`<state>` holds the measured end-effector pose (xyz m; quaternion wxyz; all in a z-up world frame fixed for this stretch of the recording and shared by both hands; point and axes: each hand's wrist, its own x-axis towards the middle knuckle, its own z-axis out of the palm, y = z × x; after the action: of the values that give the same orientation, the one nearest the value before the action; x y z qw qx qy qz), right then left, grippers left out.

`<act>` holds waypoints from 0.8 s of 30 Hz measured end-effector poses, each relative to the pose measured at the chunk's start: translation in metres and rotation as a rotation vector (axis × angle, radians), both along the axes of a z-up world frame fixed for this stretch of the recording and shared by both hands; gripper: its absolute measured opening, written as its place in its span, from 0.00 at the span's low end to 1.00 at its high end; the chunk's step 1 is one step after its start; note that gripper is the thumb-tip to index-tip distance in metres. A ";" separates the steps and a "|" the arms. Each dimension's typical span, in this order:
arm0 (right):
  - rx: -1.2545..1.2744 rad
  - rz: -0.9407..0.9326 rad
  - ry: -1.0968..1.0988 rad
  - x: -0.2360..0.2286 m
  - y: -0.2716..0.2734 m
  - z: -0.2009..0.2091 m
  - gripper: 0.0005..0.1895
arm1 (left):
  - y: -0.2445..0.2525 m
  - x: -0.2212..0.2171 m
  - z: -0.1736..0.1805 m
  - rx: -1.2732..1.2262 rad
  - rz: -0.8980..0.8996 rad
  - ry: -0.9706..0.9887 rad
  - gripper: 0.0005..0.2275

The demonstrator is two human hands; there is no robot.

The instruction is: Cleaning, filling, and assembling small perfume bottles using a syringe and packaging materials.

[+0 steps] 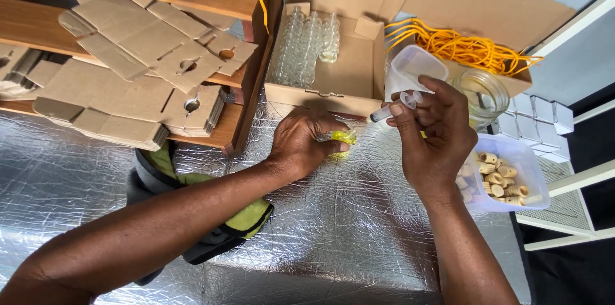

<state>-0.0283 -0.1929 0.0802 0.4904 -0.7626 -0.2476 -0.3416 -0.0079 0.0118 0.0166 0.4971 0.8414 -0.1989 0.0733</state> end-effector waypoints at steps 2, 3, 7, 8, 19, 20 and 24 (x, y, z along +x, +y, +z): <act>0.005 0.000 -0.018 0.000 0.001 0.002 0.20 | 0.002 0.001 0.002 0.089 0.019 0.022 0.12; 0.009 0.000 -0.028 0.000 0.000 0.003 0.20 | 0.002 0.002 0.003 0.177 0.038 0.053 0.12; 0.007 -0.014 -0.038 0.004 -0.006 0.002 0.19 | 0.003 -0.002 0.018 0.248 0.044 0.127 0.13; -0.003 -0.025 -0.045 0.005 -0.008 0.002 0.19 | 0.005 0.002 0.015 0.264 0.030 0.146 0.15; -0.013 -0.192 -0.143 0.002 -0.025 0.031 0.14 | 0.015 -0.018 0.092 0.159 -0.058 0.081 0.20; -0.013 -0.251 -0.152 0.000 -0.031 0.038 0.14 | 0.014 -0.025 0.108 0.337 -0.110 -0.019 0.17; -0.084 -0.367 -0.102 -0.010 -0.050 0.091 0.13 | -0.004 -0.038 0.159 0.744 -0.304 -0.268 0.09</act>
<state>-0.0388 -0.2429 0.1717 0.3745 -0.7964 -0.1428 -0.4528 -0.0459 0.0076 0.1757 0.1343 0.9077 -0.3964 0.0312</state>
